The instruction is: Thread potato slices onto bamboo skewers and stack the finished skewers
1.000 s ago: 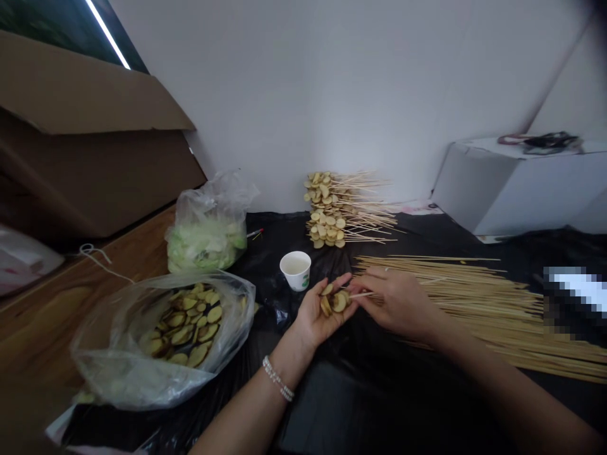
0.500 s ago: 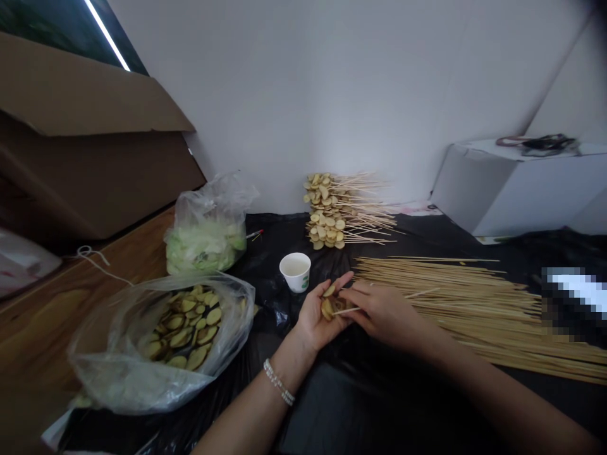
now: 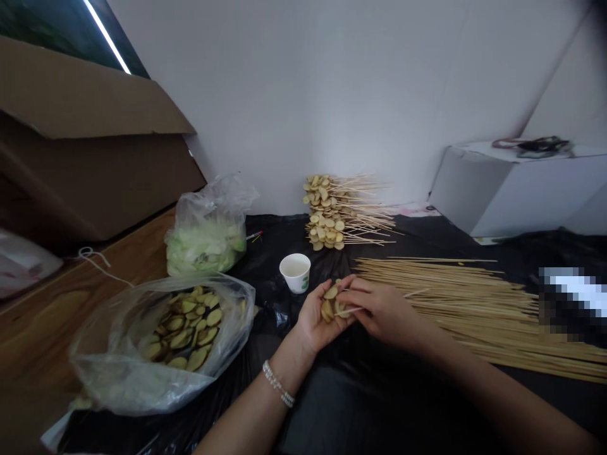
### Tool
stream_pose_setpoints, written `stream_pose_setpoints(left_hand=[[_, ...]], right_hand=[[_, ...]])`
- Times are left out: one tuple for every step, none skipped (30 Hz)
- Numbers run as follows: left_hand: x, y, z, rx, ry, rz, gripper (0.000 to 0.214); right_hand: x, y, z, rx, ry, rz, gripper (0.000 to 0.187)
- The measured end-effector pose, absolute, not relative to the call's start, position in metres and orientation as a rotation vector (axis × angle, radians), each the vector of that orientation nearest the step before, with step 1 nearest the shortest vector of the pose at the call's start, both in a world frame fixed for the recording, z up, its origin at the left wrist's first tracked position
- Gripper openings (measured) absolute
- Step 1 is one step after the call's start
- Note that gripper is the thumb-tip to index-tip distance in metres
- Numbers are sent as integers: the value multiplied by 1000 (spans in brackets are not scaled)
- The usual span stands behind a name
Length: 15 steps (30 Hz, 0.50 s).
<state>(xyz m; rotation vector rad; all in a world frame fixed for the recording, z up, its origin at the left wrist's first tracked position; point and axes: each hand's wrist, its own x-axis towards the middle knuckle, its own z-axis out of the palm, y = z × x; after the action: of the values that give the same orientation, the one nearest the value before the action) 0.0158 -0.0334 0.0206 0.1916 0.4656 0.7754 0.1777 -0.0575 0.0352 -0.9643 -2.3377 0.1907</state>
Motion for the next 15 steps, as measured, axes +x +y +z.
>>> stream_pose_setpoints(left_hand=[[15, -33, 21, 196, 454, 779, 38], [14, -33, 21, 198, 447, 785, 40], [14, -32, 21, 198, 447, 793, 41], [13, -32, 21, 202, 451, 802, 43], [12, -31, 21, 212, 455, 807, 44], [12, -31, 21, 226, 460, 808, 45], [11, -31, 20, 240, 462, 808, 46], [11, -30, 20, 249, 462, 810, 47], [11, -29, 19, 252, 461, 811, 47], [10, -29, 18, 250, 457, 810, 47], [10, -28, 16, 248, 451, 806, 47], [10, -28, 15, 246, 446, 800, 47], [10, -28, 14, 245, 445, 791, 47], [9, -28, 13, 245, 446, 783, 47], [9, -28, 12, 246, 452, 775, 47]], right_hand=[[180, -57, 37, -944, -2339, 204, 33], [182, -56, 40, -938, -2333, 217, 35], [184, -55, 42, -950, -2324, 228, 35], [186, -54, 44, -976, -2318, 240, 33], [187, -53, 45, -1003, -2318, 252, 29], [187, -53, 45, -1028, -2326, 264, 24], [187, -53, 45, -1046, -2338, 270, 21], [186, -54, 43, -1054, -2353, 269, 19], [185, -54, 41, -1055, -2373, 257, 20], [183, -55, 39, -1052, -2396, 230, 21], [181, -56, 36, -1051, -2424, 194, 23], [179, -56, 33, -1053, -2450, 155, 25], [178, -57, 31, -1055, -2472, 118, 27], [177, -57, 30, -1059, -2488, 88, 28], [177, -57, 29, -1061, -2492, 65, 29]])
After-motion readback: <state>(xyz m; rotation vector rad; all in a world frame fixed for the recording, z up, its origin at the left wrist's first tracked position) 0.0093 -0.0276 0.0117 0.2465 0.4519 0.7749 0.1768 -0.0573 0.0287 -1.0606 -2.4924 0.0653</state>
